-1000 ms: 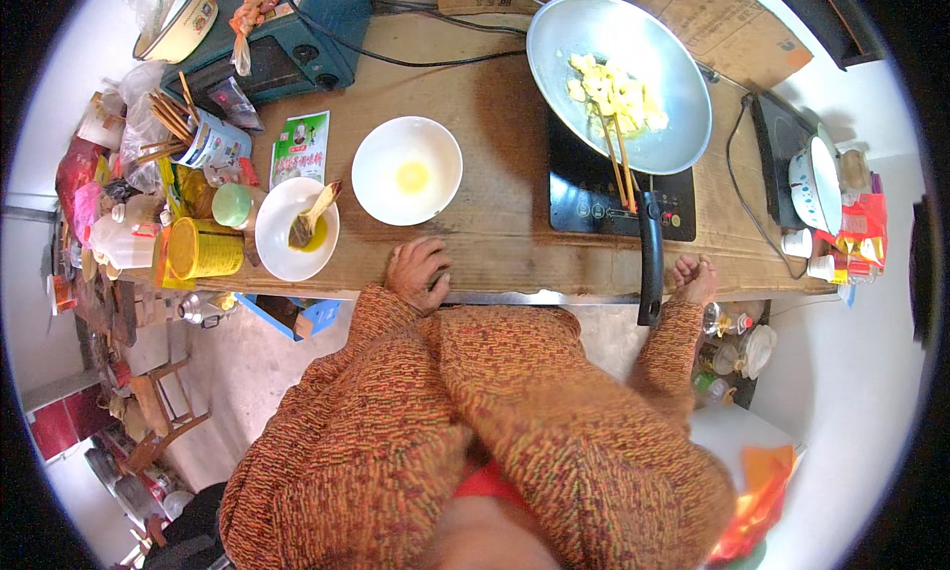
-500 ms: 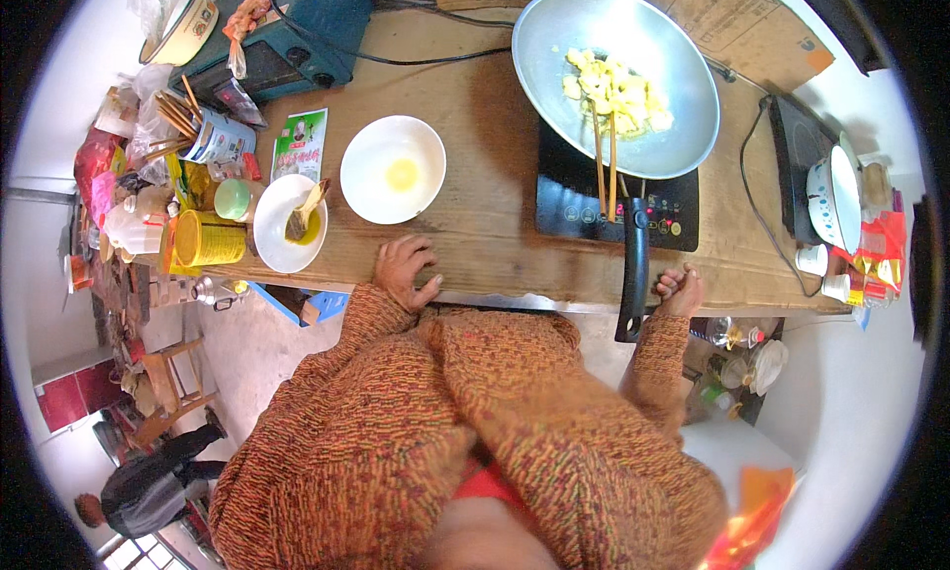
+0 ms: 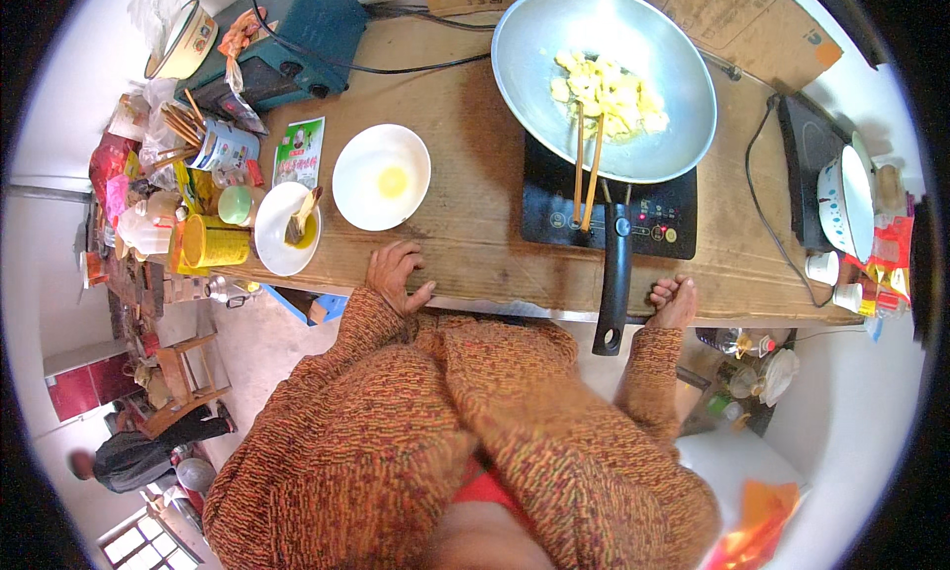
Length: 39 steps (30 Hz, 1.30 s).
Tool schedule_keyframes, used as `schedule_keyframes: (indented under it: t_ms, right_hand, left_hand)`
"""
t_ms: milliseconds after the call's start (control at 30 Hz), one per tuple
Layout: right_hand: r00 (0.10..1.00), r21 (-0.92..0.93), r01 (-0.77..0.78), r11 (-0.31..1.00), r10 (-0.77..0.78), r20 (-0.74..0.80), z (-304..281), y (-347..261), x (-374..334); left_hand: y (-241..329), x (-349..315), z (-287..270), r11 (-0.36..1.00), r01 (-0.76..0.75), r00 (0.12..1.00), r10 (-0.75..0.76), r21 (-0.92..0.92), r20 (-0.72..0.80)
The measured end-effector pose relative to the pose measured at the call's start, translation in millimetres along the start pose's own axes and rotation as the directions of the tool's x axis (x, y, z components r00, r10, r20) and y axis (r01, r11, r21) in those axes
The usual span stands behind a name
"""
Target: The person scrambles eggs in a wok on an induction cooktop using chopsticks. After the eggs are cooked, the person transfers them from the wok into a white bowl and places the bowl on a dining table.
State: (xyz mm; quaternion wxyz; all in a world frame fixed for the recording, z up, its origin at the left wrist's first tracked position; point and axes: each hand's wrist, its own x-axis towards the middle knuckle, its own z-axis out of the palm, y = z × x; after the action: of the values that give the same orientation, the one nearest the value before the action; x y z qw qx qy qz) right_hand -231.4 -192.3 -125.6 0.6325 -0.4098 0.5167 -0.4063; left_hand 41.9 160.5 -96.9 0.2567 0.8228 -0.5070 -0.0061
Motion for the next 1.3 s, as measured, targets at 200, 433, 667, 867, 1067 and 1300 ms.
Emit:
schedule_keyframes:
  t_ms: [200,433,667,867,1067,1300]
  right_hand:
    - [0.999,-0.022,0.033,0.999,-0.033,0.028,-6.3,7.0,3.7]
    - [0.997,-0.016,0.034,0.999,-0.033,0.066,-4.6,5.0,-1.0]
    - [0.997,-0.021,0.072,0.997,-0.071,0.032,-12.2,13.0,4.1]
    - [0.999,0.005,0.019,1.0,-0.019,-0.028,-15.5,13.1,16.7]
    - [0.985,-0.073,0.163,0.984,-0.159,0.064,-22.2,28.5,30.0]
    - [0.998,0.005,0.024,1.0,-0.024,0.057,-59.9,56.6,77.0]
  left_hand:
    - [6.4,2.9,-3.7,1.0,0.006,1.0,-0.006,-0.005,0.007]
    - [0.9,0.3,-4.7,1.0,0.017,0.998,-0.018,0.006,0.058]
    - [-6.9,-1.9,-5.3,0.999,-0.023,0.999,0.025,-0.039,0.046]
    - [-18.4,-8.4,0.8,0.997,-0.049,0.998,0.051,-0.068,0.032]
    - [-27.9,-17.9,13.5,0.995,-0.057,0.993,0.048,-0.084,-0.105]
    - [-32.5,-21.0,25.8,0.99,-0.073,0.989,0.057,-0.117,-0.136]
